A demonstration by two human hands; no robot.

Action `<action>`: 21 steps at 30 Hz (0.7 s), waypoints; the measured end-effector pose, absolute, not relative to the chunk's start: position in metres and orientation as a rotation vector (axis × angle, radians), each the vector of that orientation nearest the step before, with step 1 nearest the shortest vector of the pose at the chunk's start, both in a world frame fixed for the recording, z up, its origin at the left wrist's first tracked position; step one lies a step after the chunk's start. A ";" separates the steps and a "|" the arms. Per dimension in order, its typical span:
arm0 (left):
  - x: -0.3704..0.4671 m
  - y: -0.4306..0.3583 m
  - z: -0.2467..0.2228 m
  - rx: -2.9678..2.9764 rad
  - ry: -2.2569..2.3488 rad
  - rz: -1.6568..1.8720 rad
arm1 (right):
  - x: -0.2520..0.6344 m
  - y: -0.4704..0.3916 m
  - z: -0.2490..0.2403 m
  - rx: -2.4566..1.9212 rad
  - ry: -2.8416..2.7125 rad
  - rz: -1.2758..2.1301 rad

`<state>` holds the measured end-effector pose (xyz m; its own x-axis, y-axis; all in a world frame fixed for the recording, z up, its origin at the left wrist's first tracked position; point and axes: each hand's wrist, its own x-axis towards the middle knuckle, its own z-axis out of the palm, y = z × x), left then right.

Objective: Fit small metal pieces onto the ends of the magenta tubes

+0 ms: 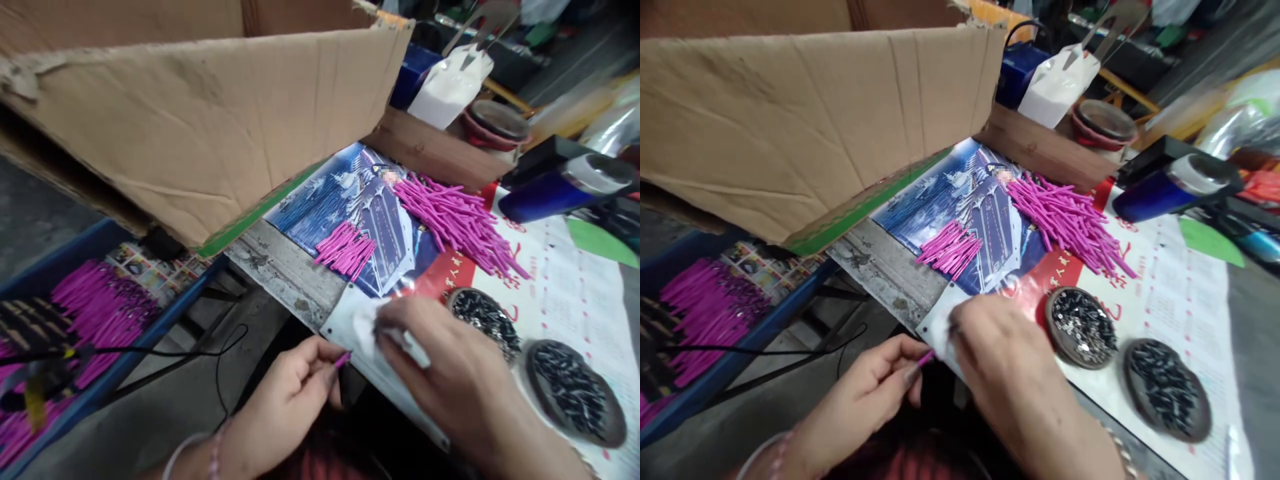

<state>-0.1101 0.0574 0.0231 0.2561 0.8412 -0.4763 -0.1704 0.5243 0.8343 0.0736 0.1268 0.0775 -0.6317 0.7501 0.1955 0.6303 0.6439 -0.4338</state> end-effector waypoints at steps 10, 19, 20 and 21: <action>-0.135 0.049 0.027 1.376 1.490 0.782 | 0.028 0.176 0.077 -0.725 -2.822 0.656; -0.142 0.049 0.030 1.329 1.485 0.852 | 0.001 0.291 0.074 -1.331 -2.488 0.310; -0.142 0.049 0.031 1.335 1.492 0.855 | 0.001 0.294 0.076 -1.321 -2.467 0.332; -0.142 0.048 0.031 1.344 1.502 0.855 | 0.002 0.294 0.078 -1.310 -2.454 0.354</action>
